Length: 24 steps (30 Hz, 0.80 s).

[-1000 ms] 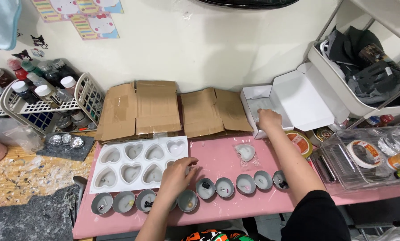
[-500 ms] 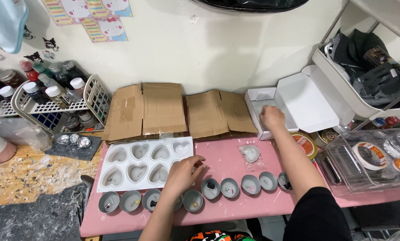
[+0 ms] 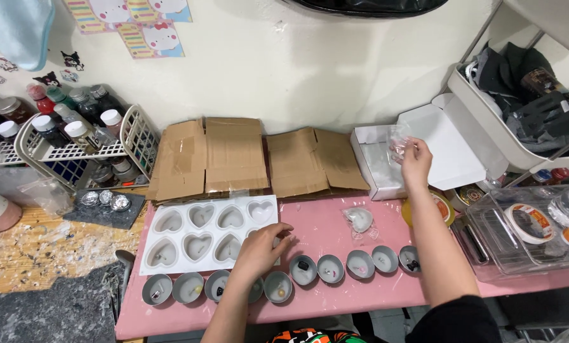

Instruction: The person arranges small metal candle cups on the workbench, then takes heart-shaped candle pieces and wraps each one in clear plastic film by hand, pressing the film around the shapes and setting the wrapped pieces on the table next to a heart-shaped mold tray.

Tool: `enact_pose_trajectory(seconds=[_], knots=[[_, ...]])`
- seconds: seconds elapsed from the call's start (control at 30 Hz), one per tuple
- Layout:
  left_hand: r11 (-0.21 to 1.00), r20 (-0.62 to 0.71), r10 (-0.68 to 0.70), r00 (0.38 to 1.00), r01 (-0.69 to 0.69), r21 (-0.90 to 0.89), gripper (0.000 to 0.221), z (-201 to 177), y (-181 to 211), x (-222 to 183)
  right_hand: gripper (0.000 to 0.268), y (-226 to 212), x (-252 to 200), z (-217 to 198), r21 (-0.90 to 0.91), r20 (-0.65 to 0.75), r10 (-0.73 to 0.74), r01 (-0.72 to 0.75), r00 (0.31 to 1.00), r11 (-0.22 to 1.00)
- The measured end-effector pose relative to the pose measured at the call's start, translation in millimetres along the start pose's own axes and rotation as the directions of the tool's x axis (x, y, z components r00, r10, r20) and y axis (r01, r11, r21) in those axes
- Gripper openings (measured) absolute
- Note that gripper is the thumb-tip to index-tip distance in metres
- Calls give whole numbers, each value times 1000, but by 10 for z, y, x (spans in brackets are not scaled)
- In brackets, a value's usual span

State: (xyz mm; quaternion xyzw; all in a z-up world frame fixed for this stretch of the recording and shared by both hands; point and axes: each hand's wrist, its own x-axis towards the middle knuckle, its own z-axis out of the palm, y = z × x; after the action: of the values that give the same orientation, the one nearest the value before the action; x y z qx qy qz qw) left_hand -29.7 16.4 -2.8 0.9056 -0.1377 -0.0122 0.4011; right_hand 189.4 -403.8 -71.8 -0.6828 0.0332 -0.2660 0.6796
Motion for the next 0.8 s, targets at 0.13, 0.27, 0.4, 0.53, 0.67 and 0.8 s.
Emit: enact_pose_trajectory(seconds=[0.13,0.27,0.4,0.53,0.67,0.8], knots=[[1000,21,5,1000,-5,-15,31,46,22,24,15,-143,-107,0,85,-7,27,-27,1000,996],[966,86,216,973,-226,127,44,244,169,341,14,-128,-110,-28,-45,20,-36,37,999,998],[910,139,334,932,-357,209,79,894,247,1219,15,-300,-238,2,-66,113,-72,80,991,995],[863,-170,496,851,-463,201,100,1467,321,2176,18,-538,-497,40,-89,141,-98,111,985,990],[902,-211,432,877,-425,82,92,1300,728,2326,17,-722,-754,11,41,234,-206,202,950,979],[904,-27,334,942,-328,-273,48,1113,772,2229,16,-1086,-881,-94,252,192,-172,121,966,960]])
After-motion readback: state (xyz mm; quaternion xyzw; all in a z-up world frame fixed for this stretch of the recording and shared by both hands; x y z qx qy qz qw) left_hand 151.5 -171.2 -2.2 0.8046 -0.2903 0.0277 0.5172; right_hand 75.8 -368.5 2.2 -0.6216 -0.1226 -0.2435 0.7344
